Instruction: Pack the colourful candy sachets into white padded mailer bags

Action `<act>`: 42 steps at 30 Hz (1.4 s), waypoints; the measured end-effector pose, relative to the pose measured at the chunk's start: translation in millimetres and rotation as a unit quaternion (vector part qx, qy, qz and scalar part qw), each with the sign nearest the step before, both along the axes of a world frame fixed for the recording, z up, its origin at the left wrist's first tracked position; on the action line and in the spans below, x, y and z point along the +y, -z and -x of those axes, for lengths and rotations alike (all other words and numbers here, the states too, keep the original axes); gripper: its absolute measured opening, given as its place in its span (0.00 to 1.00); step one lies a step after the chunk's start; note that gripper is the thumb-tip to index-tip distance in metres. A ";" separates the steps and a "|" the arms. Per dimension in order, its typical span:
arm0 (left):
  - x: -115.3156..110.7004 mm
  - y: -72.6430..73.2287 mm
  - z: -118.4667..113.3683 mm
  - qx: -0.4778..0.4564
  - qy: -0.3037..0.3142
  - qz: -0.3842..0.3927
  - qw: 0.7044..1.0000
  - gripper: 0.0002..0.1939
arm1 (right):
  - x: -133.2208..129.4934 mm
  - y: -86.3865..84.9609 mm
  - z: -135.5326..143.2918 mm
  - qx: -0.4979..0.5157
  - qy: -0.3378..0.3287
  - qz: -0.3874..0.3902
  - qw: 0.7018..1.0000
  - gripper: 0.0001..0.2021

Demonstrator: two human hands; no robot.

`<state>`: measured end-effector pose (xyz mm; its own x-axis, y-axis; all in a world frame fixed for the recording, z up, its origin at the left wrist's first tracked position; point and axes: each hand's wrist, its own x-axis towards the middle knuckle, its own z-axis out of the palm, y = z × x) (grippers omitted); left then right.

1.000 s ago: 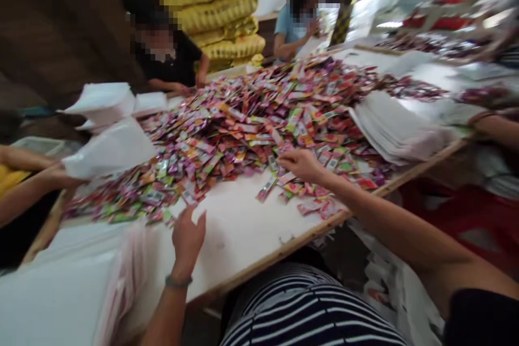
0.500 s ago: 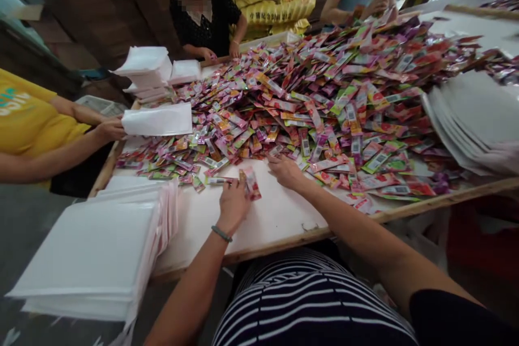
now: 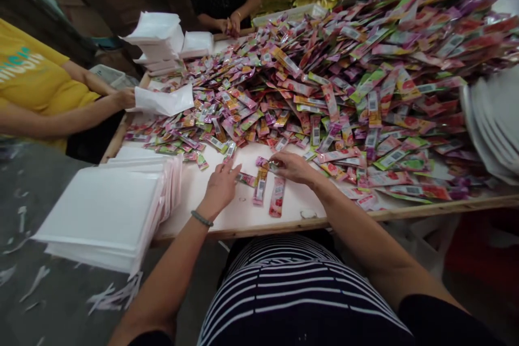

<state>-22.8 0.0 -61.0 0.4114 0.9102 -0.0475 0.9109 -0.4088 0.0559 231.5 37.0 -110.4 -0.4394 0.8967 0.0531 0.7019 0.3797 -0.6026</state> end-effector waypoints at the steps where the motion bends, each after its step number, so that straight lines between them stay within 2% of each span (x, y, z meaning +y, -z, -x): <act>1: 4.9 -0.3 0.1 0.023 0.011 0.012 1.000 0.21 | -0.2 -1.7 -0.4 -0.013 0.004 0.006 1.000 0.18; 3: 7.5 -1.8 -3.5 0.053 -0.019 0.026 0.998 0.17 | 0.1 -5.2 -0.8 -0.040 0.023 0.018 0.999 0.16; 6: -2.9 -5.4 -17.4 0.053 -0.148 0.050 0.986 0.14 | 0.3 -11.8 -1.0 -0.046 0.046 0.037 0.997 0.15; 8: -14.3 -5.6 -31.4 0.022 -0.194 0.071 0.978 0.14 | -3.9 -16.2 -1.2 -0.031 0.058 0.043 0.997 0.17; 12: -31.1 1.3 -59.3 -0.033 -0.143 0.074 0.986 0.19 | -31.3 -16.7 -2.9 -0.076 0.106 0.037 0.991 0.13; 15: -34.1 5.0 -66.7 -0.030 -0.145 0.083 0.985 0.15 | -60.8 -7.7 -3.9 -0.120 0.159 0.048 0.979 0.13; 18: -34.5 3.9 -66.3 -0.027 -0.160 0.099 0.982 0.15 | -85.5 1.5 2.6 -0.094 0.224 0.085 0.966 0.16; 20: -37.8 2.5 -67.8 -0.037 -0.143 0.110 0.983 0.17 | -96.5 3.2 11.9 -0.046 0.248 0.122 0.960 0.18; 22: -44.1 2.5 -71.3 -0.052 -0.118 0.115 0.985 0.22 | -103.0 0.3 20.8 0.017 0.216 0.170 0.961 0.18; 25: -53.4 6.1 -75.9 -0.063 -0.087 0.090 0.990 0.26 | -101.0 -10.1 19.4 0.059 0.114 0.218 0.968 0.17; 26: -54.9 7.7 -76.7 -0.060 -0.076 0.080 0.992 0.25 | -96.0 -14.3 12.8 0.038 0.107 0.197 0.974 0.18; 28: -54.6 10.3 -77.5 -0.044 -0.045 0.074 0.995 0.23 | -78.7 -22.2 -7.8 -0.046 0.134 0.095 0.985 0.19; 29: -53.2 11.1 -77.9 -0.039 -0.022 0.077 0.996 0.22 | -67.3 -25.3 -20.0 -0.097 0.148 0.030 0.984 0.19; 31: -49.9 12.3 -79.0 -0.042 0.035 0.089 0.995 0.22 | -43.0 -29.1 -40.9 -0.178 0.122 -0.055 0.975 0.18; 33: -48.5 13.4 -79.7 -0.068 0.100 0.098 0.988 0.21 | -23.5 -28.5 -48.8 -0.215 0.062 -0.078 0.971 0.15; 36: -53.2 16.6 -75.5 -0.118 0.174 0.087 0.974 0.19 | -16.0 -21.6 -29.8 -0.200 0.008 -0.068 0.977 0.13; 38: -58.9 19.1 -68.5 -0.161 0.167 0.040 0.972 0.20 | -26.0 -16.7 -6.5 -0.156 -0.023 -0.047 0.986 0.13; 40: -63.3 21.2 -59.7 -0.206 0.124 -0.018 0.970 0.26 | -39.6 -14.7 12.1 -0.095 -0.068 -0.008 0.993 0.12; 42: -64.8 22.6 -51.9 -0.229 0.093 -0.027 0.969 0.32 | -45.6 -16.9 19.0 -0.046 -0.125 0.050 0.990 0.12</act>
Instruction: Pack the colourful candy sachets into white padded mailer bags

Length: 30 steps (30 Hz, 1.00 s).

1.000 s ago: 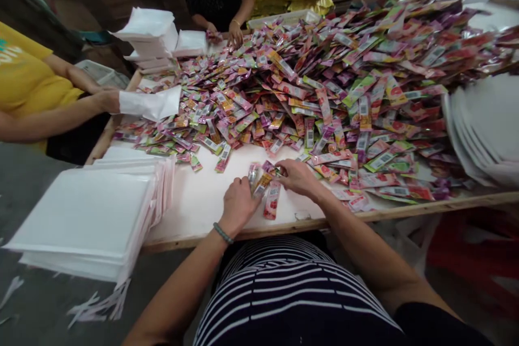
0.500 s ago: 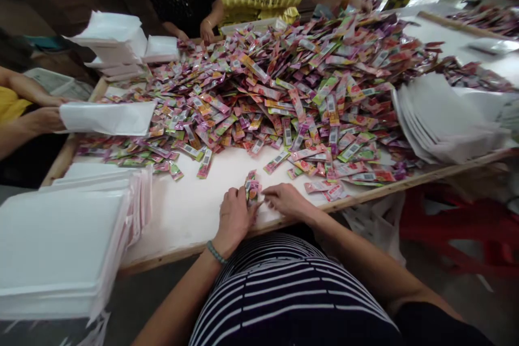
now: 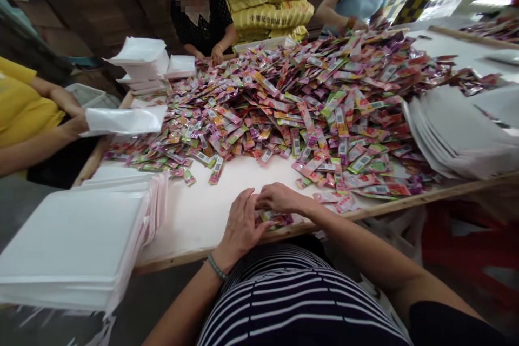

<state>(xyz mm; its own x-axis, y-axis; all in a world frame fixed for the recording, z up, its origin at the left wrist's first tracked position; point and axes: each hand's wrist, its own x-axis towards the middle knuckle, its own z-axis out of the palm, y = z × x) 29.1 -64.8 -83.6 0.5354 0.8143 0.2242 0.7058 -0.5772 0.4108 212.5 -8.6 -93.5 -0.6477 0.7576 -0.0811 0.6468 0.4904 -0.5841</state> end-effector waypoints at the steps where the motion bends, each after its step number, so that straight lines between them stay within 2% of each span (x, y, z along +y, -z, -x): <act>1: 0.0 0.5 2.7 0.002 0.001 0.020 1.000 0.34 | 2.5 -2.4 -1.2 0.010 -0.012 0.024 1.000 0.13; 3: 0.1 1.0 5.3 0.025 0.024 0.071 0.997 0.33 | 19.2 -8.4 -10.0 -0.003 0.029 0.010 1.000 0.17; 6: -1.6 0.7 4.9 0.053 0.072 0.114 0.989 0.25 | 61.1 -15.8 -27.6 -0.084 0.155 -0.136 0.975 0.25; 7: -1.6 0.2 5.3 0.053 0.080 0.117 0.988 0.23 | 74.4 -16.9 -31.5 -0.119 0.173 -0.173 0.962 0.25; 9: 2.9 -1.9 9.1 0.041 0.048 0.106 0.992 0.22 | 93.4 -15.9 -33.0 -0.168 0.162 -0.201 0.951 0.22; 10: 8.5 -3.7 12.8 0.033 0.002 0.088 0.996 0.21 | 97.7 -13.8 -30.2 -0.175 0.143 -0.202 0.953 0.20; 13: 38.0 -10.9 29.6 0.040 -0.192 0.000 0.980 0.21 | 88.4 -1.8 -11.9 -0.140 0.055 -0.186 0.971 0.13; 15: 62.3 -14.1 41.9 0.092 -0.269 -0.017 0.959 0.22 | 69.4 8.3 0.1 -0.094 0.013 -0.171 0.981 0.11; 17: 83.0 -14.1 51.1 0.150 -0.268 0.015 0.951 0.21 | 49.7 16.3 3.2 -0.023 0.002 -0.154 0.988 0.12; 18: 90.6 -13.0 53.9 0.171 -0.259 0.032 0.950 0.19 | 42.3 18.5 -0.1 0.020 0.017 -0.144 0.989 0.15; 21: 102.0 -8.8 56.8 0.194 -0.245 0.048 0.949 0.15 | 37.2 16.7 -26.5 0.111 0.153 -0.126 0.974 0.16; 23: 104.1 -7.5 56.3 0.191 -0.246 0.042 0.949 0.15 | 46.5 9.4 -47.8 0.091 0.247 -0.138 0.955 0.16; 24: 104.7 -7.4 55.6 0.187 -0.245 0.040 0.950 0.15 | 53.1 4.6 -55.5 0.059 0.269 -0.144 0.951 0.16; 27: 108.0 -9.0 51.8 0.165 -0.244 0.038 0.955 0.18 | 72.9 -10.3 -57.7 -0.035 0.246 -0.141 0.958 0.15; 30: 112.5 -12.6 44.4 0.120 -0.227 0.014 0.966 0.19 | 85.7 -21.4 -37.3 -0.067 0.160 -0.138 0.975 0.14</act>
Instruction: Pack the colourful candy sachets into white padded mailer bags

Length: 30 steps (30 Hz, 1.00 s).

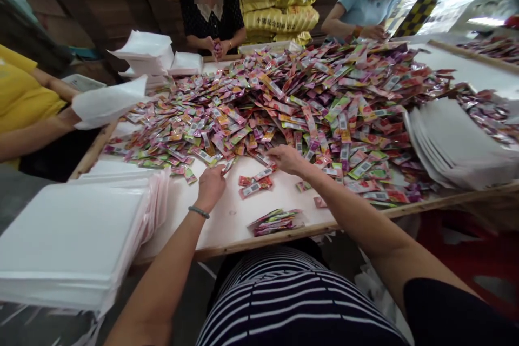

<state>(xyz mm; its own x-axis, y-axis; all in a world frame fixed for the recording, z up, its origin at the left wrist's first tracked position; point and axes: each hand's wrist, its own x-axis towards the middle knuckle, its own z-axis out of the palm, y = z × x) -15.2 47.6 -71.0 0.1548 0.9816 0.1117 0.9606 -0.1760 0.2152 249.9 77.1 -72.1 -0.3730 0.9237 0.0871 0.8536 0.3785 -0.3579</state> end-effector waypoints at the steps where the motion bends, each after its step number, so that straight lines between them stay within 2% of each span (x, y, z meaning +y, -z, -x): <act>1: 1.2 -1.5 -2.9 -0.018 0.014 -0.015 1.000 0.19 | 2.5 -2.1 6.7 -0.018 -0.043 0.009 0.999 0.14; 3: 2.5 -4.2 -8.1 -0.058 0.047 -0.044 0.996 0.19 | 5.3 -3.4 14.2 -0.070 -0.122 0.032 0.990 0.11; 5: 2.5 -5.4 -11.7 -0.095 0.083 -0.057 0.990 0.18 | 6.5 -1.3 13.0 -0.110 -0.139 0.043 0.983 0.07; 9: 1.7 -0.6 -15.9 -0.152 0.182 -0.021 0.971 0.14 | 9.5 4.7 3.8 -0.104 -0.047 0.021 0.993 0.09; 13: 1.8 8.7 -22.1 -0.133 0.245 0.009 0.960 0.12 | 12.8 7.4 16.9 -0.093 0.010 0.013 0.995 0.12; 17: -4.9 15.1 -25.8 -0.075 0.277 0.025 0.957 0.11 | 10.1 10.8 33.4 -0.091 0.031 0.020 0.995 0.12; 20: -18.1 17.4 -26.2 -0.079 0.310 0.056 0.946 0.13 | -0.9 13.7 30.0 -0.089 0.029 0.031 0.995 0.13; 22: -29.0 16.5 -28.1 -0.095 0.326 0.074 0.938 0.13 | -10.4 14.7 23.5 -0.078 0.006 0.051 0.996 0.13; 25: -44.2 10.8 -32.7 -0.117 0.329 0.085 0.933 0.11 | -20.7 15.8 17.7 -0.051 -0.087 0.080 0.992 0.14; 27: -53.2 6.1 -34.9 -0.134 0.313 0.067 0.938 0.12 | -21.9 18.1 18.2 -0.025 -0.122 0.054 0.991 0.14; 28: -57.6 4.2 -35.4 -0.137 0.306 0.054 0.941 0.16 | -21.2 20.3 19.2 -0.017 -0.123 0.029 0.992 0.15; 30: -67.3 2.6 -35.9 -0.126 0.299 0.037 0.945 0.30 | -21.0 26.1 21.2 -0.028 -0.137 -0.007 0.990 0.16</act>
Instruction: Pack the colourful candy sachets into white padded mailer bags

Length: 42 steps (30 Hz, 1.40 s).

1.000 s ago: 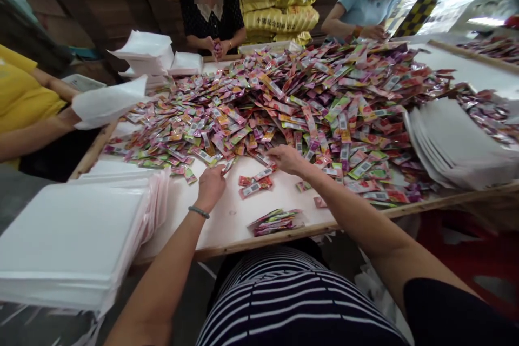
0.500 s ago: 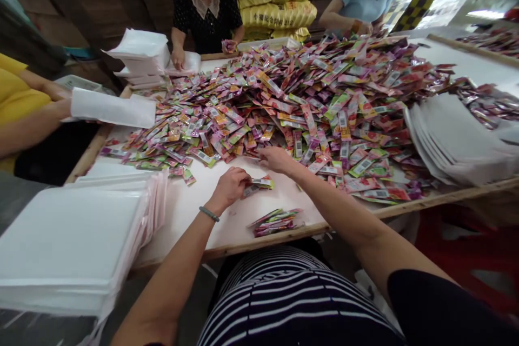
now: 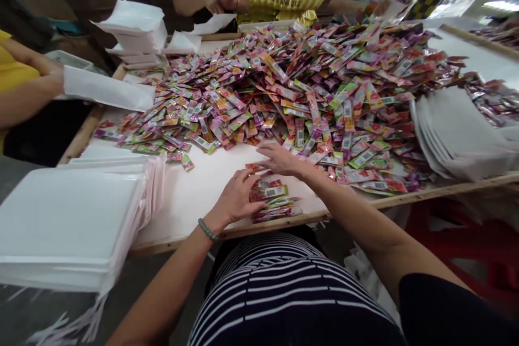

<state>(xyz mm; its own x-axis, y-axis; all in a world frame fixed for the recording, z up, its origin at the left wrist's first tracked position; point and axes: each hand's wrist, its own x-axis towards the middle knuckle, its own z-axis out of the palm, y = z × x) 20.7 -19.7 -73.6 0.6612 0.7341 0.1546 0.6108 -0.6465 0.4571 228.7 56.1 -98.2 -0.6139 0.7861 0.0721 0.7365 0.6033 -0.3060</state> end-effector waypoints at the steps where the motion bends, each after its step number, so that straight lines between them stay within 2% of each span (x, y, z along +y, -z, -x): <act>1: -5.5 0.4 -0.1 0.014 -0.002 -0.005 1.000 0.36 | -2.2 3.3 0.4 -0.016 -0.027 -0.004 0.999 0.17; 2: -11.5 1.5 -0.3 0.030 -0.004 -0.009 0.999 0.39 | -7.0 6.5 0.1 -0.034 -0.063 0.005 0.997 0.18; 4: -23.8 5.2 -1.2 0.059 -0.011 -0.018 0.998 0.36 | -25.2 10.9 -2.5 -0.053 -0.115 0.054 0.990 0.22; 7: -35.9 11.0 -3.4 0.068 -0.017 -0.036 0.997 0.25 | -66.0 10.1 -9.4 -0.043 -0.079 0.148 0.985 0.26; 9: -34.6 13.2 -4.7 0.068 -0.030 -0.033 0.997 0.24 | -90.3 5.8 -12.3 -0.033 -0.049 0.171 0.984 0.34; 12: -20.3 13.8 -6.7 0.081 -0.048 -0.016 0.995 0.24 | -108.0 0.8 -11.1 -0.035 -0.031 0.145 0.988 0.45; 16: -9.4 6.4 -9.9 0.093 -0.072 -0.012 0.993 0.26 | -104.5 3.8 -7.2 -0.059 -0.040 0.097 0.993 0.43; 19: -24.3 -12.4 -2.4 0.071 -0.105 -0.019 0.992 0.25 | -100.5 13.1 -7.6 -0.049 -0.073 0.029 0.996 0.40; 21: -40.0 -32.1 14.6 0.040 -0.146 -0.040 0.988 0.20 | -98.0 23.0 -8.1 -0.030 -0.071 -0.023 0.997 0.34; 23: -55.5 -55.2 43.7 0.029 -0.248 -0.091 0.964 0.12 | -94.2 34.4 -7.2 -0.016 -0.039 -0.065 0.997 0.30; 24: -62.7 -66.9 62.1 0.043 -0.321 -0.122 0.938 0.10 | -92.2 39.5 -6.0 -0.010 -0.027 -0.082 0.996 0.31; 26: -75.6 -86.7 102.6 0.122 -0.464 -0.169 0.861 0.11 | -89.7 46.7 -2.4 0.003 -0.018 -0.108 0.994 0.32; 27: -80.7 -93.4 122.4 0.183 -0.508 -0.162 0.826 0.12 | -89.5 48.4 -0.5 0.011 -0.021 -0.119 0.993 0.32; 28: -84.4 -97.4 140.5 0.246 -0.524 -0.131 0.805 0.14 | -90.0 49.0 1.3 0.020 -0.025 -0.126 0.991 0.31; 30: -87.8 -97.1 169.0 0.347 -0.503 -0.042 0.791 0.16 | -92.0 48.1 3.9 0.036 -0.027 -0.134 0.990 0.29; 32: -86.9 -90.1 186.5 0.397 -0.475 0.011 0.785 0.16 | -94.0 47.1 4.9 0.046 -0.025 -0.132 0.990 0.29; 34: -84.1 -84.5 195.0 0.408 -0.481 0.011 0.776 0.17 | -95.3 47.7 4.5 0.054 -0.022 -0.125 0.990 0.29; 36: -80.9 -85.8 195.7 0.391 -0.509 -0.018 0.767 0.18 | -96.0 49.6 3.3 0.064 -0.017 -0.117 0.991 0.29; 38: -77.1 -93.4 186.2 0.348 -0.532 -0.068 0.769 0.18 | -95.9 51.0 2.6 0.079 -0.008 -0.104 0.991 0.28; 40: -71.5 -99.8 163.5 0.296 -0.522 -0.136 0.788 0.18 | -94.2 49.6 2.7 0.094 0.014 -0.083 0.992 0.28; 42: -63.4 -96.2 128.6 0.258 -0.465 -0.182 0.827 0.17 | -90.1 44.7 2.6 0.110 0.057 -0.051 0.991 0.27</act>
